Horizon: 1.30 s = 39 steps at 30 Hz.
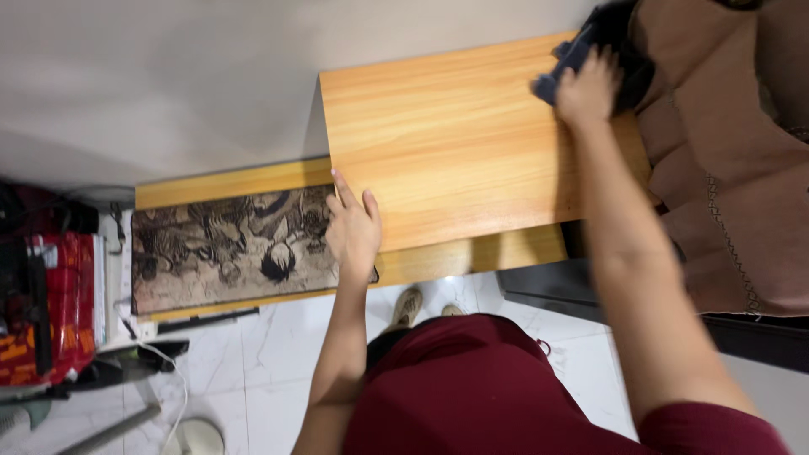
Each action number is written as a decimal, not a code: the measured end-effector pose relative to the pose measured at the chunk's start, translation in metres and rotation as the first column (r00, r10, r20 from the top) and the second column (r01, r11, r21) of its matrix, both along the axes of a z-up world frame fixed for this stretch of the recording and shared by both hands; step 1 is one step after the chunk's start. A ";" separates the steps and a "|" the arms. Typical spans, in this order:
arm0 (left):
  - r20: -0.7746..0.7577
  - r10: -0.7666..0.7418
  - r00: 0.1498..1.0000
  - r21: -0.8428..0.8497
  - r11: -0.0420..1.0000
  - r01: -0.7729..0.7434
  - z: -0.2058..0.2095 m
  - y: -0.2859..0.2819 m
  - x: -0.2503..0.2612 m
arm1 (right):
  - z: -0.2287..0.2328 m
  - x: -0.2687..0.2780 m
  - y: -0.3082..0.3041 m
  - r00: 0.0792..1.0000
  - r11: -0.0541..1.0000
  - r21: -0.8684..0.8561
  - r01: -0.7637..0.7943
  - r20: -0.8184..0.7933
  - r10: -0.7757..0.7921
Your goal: The person wipes a wooden table surface with a dark cloth, then removes a large printed mat to wipe the table underneath. They wipe the mat separately and place it back on the table, continuing to wipe the surrounding wooden surface.
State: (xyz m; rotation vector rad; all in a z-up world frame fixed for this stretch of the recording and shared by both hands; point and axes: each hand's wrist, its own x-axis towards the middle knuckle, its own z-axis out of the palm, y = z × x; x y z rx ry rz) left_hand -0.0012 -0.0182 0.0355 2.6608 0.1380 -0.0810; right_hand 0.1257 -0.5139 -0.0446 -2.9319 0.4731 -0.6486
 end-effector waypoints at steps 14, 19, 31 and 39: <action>0.146 -0.025 0.989 -0.035 0.999 0.030 -0.007 -0.002 -0.001 | 0.103 -0.216 0.182 0.868 0.887 0.215 -0.408 -0.210 0.450; 0.172 -0.021 0.985 -0.163 0.985 0.049 -0.018 0.003 0.000 | 0.077 -0.237 0.121 0.995 0.998 0.046 -0.050 -0.081 0.054; 0.014 -0.108 0.994 -0.332 0.937 0.107 -0.045 0.032 0.014 | 0.086 -0.177 0.303 0.613 0.563 0.419 -0.712 -0.021 0.790; 0.292 -0.153 0.944 -0.684 0.657 0.318 -0.073 0.043 0.015 | 0.066 -0.187 0.091 0.987 0.990 0.109 -0.088 -0.122 0.101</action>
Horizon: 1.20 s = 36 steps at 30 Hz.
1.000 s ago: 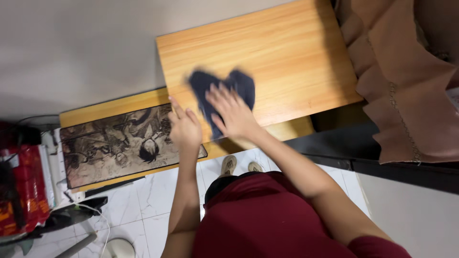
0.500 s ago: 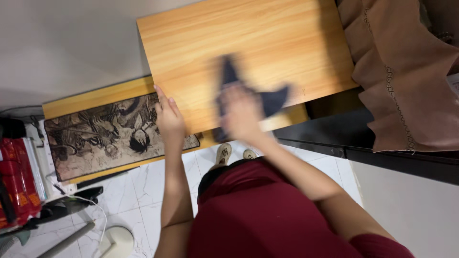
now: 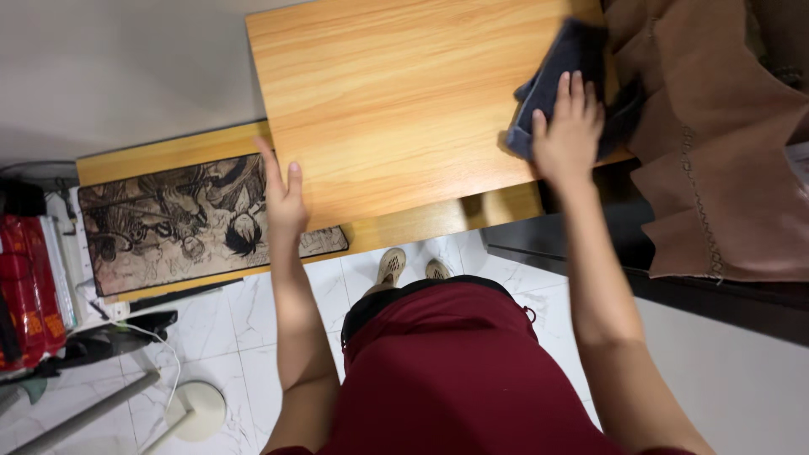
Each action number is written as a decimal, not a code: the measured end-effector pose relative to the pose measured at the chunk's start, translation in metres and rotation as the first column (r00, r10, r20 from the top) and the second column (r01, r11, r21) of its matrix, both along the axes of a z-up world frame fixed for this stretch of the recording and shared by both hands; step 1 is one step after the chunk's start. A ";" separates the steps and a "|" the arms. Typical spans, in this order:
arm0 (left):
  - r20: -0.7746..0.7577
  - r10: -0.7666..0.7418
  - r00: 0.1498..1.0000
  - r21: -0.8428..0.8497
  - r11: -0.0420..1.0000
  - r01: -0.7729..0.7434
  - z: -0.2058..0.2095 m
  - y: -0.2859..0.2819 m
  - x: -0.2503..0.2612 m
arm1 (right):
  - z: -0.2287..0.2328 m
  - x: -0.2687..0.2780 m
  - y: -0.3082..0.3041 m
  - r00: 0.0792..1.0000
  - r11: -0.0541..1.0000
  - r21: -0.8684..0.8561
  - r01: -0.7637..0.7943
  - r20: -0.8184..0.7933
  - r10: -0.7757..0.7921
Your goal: The person wipes a wooden table surface with a dark cloth, then removes a large printed mat to wipe the table underneath. They wipe the mat separately and place it back on the table, continuing to wipe the surrounding wooden surface.
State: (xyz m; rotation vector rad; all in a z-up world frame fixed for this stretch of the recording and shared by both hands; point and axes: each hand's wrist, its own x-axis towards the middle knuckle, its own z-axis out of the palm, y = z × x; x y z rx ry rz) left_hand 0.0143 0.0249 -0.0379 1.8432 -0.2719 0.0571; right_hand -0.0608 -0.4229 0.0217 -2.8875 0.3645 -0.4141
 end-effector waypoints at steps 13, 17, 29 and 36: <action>-0.221 0.174 0.960 -0.048 0.981 -0.189 -0.077 0.009 0.019 | -0.026 0.143 0.257 0.554 0.555 0.074 -0.829 -0.032 0.832; -0.422 0.195 0.885 0.141 0.979 -0.148 -0.039 0.001 0.008 | -0.033 0.261 0.247 0.753 0.755 0.050 -0.654 -0.044 0.656; -0.340 0.341 0.876 0.367 0.906 -0.210 -0.023 -0.013 0.014 | 0.021 0.068 0.258 0.376 0.405 0.097 -0.909 -0.231 0.898; -0.407 0.260 0.876 0.356 0.928 -0.109 -0.006 -0.009 0.010 | 0.015 0.192 0.272 0.564 0.588 0.113 -0.801 -0.186 0.805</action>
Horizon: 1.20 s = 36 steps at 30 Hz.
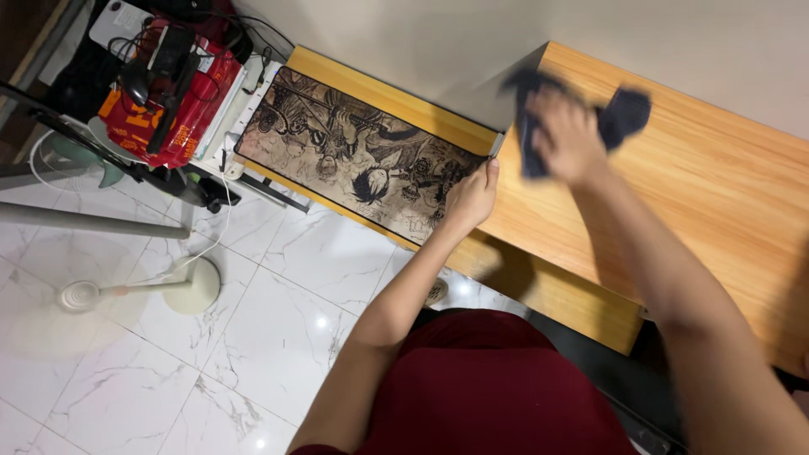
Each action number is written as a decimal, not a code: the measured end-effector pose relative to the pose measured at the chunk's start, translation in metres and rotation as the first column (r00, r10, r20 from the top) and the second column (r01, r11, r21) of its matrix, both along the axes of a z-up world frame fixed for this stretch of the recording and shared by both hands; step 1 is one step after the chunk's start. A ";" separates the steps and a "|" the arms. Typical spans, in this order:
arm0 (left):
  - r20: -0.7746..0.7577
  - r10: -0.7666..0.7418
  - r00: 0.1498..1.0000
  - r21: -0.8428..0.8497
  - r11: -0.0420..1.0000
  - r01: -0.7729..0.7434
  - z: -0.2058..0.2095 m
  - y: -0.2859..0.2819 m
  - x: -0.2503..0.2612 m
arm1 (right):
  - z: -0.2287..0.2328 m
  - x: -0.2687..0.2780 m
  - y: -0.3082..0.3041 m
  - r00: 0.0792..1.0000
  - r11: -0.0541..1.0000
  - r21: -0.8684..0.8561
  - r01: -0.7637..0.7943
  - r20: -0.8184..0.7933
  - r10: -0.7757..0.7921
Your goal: The person wipes a wooden table surface with a dark cloth, then removes a large printed mat to wipe the table underneath. They wipe the mat separately and place it back on the table, continuing to wipe the surrounding wooden surface.
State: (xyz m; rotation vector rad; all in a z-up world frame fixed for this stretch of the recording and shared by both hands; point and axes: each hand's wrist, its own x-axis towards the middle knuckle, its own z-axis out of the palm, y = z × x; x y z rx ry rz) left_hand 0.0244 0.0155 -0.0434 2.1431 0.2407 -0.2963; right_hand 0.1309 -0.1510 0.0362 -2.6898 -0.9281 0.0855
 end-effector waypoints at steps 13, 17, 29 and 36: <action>-0.082 0.038 0.996 -0.012 0.999 -0.040 0.010 0.001 0.001 | -0.016 -0.117 -0.005 0.994 1.000 -0.016 -0.008 0.111 0.009; -0.016 0.080 0.997 0.057 0.995 -0.079 0.007 0.000 0.000 | 0.005 -0.175 -0.021 0.996 0.997 -0.082 -0.014 -0.092 0.007; -0.082 0.025 0.996 0.114 0.993 -0.016 0.015 -0.001 -0.001 | -0.059 0.073 0.024 0.918 0.921 -0.114 0.374 0.189 -0.349; -0.005 0.083 0.997 -0.017 0.996 -0.083 0.002 0.001 -0.002 | -0.025 -0.132 -0.029 0.987 0.982 0.141 0.127 0.077 -0.139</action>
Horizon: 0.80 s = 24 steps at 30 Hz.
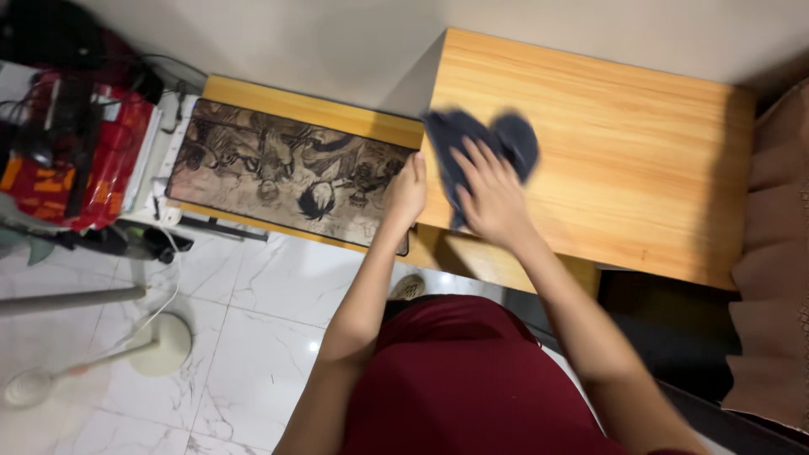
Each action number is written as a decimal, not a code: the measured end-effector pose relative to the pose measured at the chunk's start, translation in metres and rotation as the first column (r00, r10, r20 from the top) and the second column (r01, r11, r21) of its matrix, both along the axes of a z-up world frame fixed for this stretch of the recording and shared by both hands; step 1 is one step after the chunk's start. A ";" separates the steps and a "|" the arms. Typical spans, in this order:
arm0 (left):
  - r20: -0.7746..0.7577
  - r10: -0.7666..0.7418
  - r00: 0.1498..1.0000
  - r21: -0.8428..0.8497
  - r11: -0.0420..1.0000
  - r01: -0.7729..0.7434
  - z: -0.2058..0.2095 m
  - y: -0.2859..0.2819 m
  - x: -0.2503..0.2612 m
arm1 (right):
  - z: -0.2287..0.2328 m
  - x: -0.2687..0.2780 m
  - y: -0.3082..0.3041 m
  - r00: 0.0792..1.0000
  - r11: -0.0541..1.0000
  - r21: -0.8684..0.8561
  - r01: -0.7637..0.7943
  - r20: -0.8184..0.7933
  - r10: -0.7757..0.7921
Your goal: The person wipes a wooden table surface with a dark cloth, then removes a large printed mat to wipe the table underneath. They wipe the mat separately and place it back on the table, continuing to wipe the surrounding wooden surface.
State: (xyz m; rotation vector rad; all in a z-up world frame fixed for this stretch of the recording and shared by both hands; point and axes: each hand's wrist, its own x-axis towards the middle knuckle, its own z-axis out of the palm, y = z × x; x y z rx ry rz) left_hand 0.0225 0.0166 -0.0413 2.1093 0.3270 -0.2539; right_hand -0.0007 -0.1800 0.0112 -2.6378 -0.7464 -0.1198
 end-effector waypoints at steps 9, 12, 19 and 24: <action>0.059 -0.014 0.998 -0.135 0.991 0.022 0.009 0.001 0.001 | 0.013 -0.042 -0.208 0.498 0.485 -0.178 0.856 0.037 -0.866; 0.073 -0.013 0.997 -0.139 0.990 0.023 0.006 0.001 0.002 | -0.019 -0.017 -0.144 0.679 0.654 -0.218 0.724 0.061 -0.732; 0.095 -0.033 0.995 -0.086 0.995 0.041 -0.008 0.001 0.003 | -0.044 0.080 0.037 0.981 0.980 -0.173 0.098 0.185 -0.065; 0.016 -0.002 1.000 -0.133 0.991 0.005 -0.003 0.002 0.002 | -0.019 0.198 0.051 0.980 0.950 -0.244 0.192 0.000 -0.198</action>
